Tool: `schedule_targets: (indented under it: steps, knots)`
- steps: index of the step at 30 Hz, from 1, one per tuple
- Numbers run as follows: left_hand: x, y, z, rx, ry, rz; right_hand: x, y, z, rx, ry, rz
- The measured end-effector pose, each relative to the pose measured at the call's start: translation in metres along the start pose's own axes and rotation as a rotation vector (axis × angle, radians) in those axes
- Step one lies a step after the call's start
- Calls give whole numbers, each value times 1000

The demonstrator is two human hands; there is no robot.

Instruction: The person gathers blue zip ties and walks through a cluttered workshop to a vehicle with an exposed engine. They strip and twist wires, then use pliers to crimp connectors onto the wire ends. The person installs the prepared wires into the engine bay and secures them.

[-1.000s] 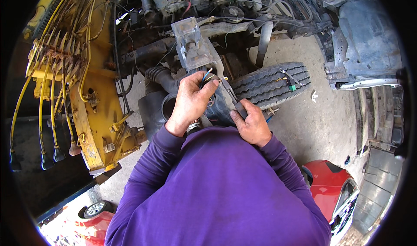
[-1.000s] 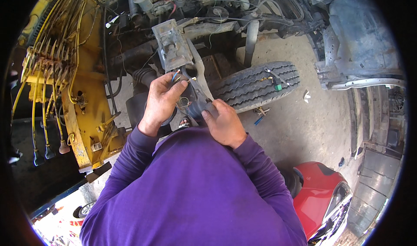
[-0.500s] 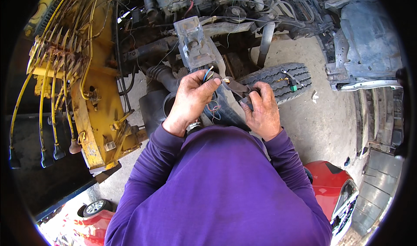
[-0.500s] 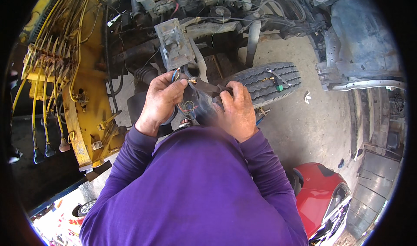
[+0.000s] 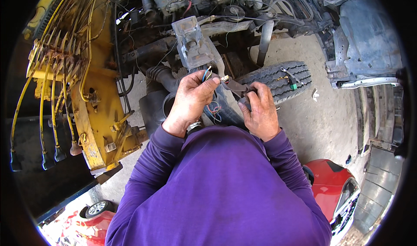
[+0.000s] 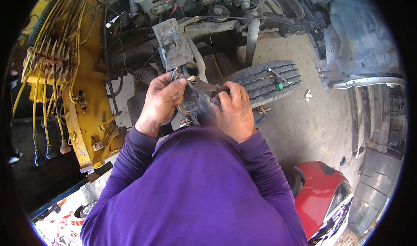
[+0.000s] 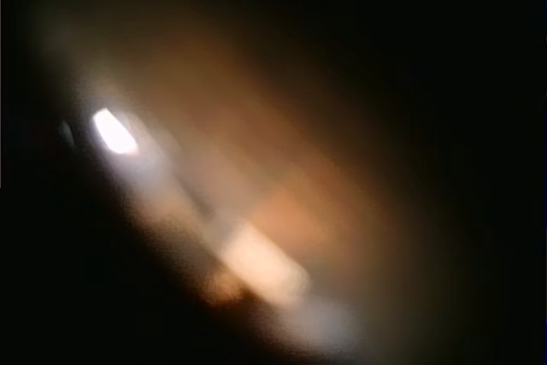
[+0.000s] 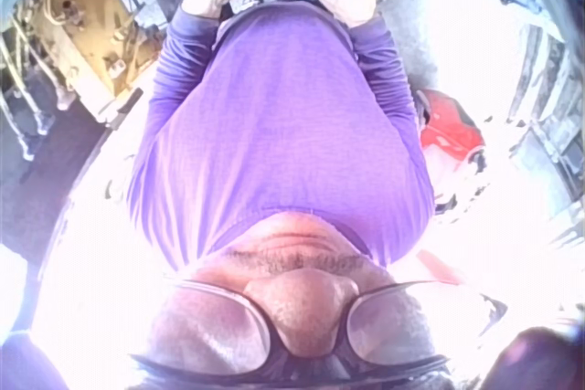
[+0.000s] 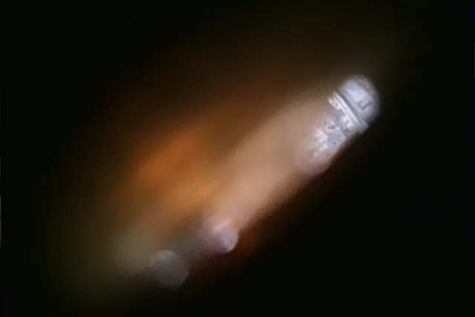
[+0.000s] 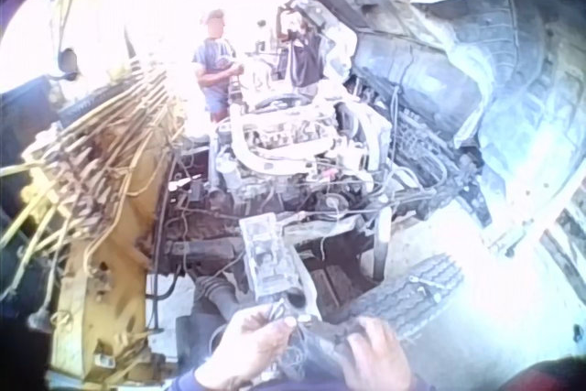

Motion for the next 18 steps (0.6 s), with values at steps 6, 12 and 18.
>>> schedule_targets:
  steps: [6, 12, 18]
  knots:
    - [2, 3, -1, 43, -29, 22, 2, 5, -3, 40, 27, 115]
    - [8, 5, -4, 118, -104, 137, 2, 14, -5, 92, 80, 201]
    - [13, 2, -6, 164, -144, 213, -5, 17, -3, 151, 222, 258]
Point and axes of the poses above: each hand's wrist, its own z-axis towards the middle knuckle, its own x-axis out of the palm, y = z × x, the point moved 1 cm from there along z, towards the middle knuckle, and after that the axes turned 11 degrees about -z, right-handed, at the moved point
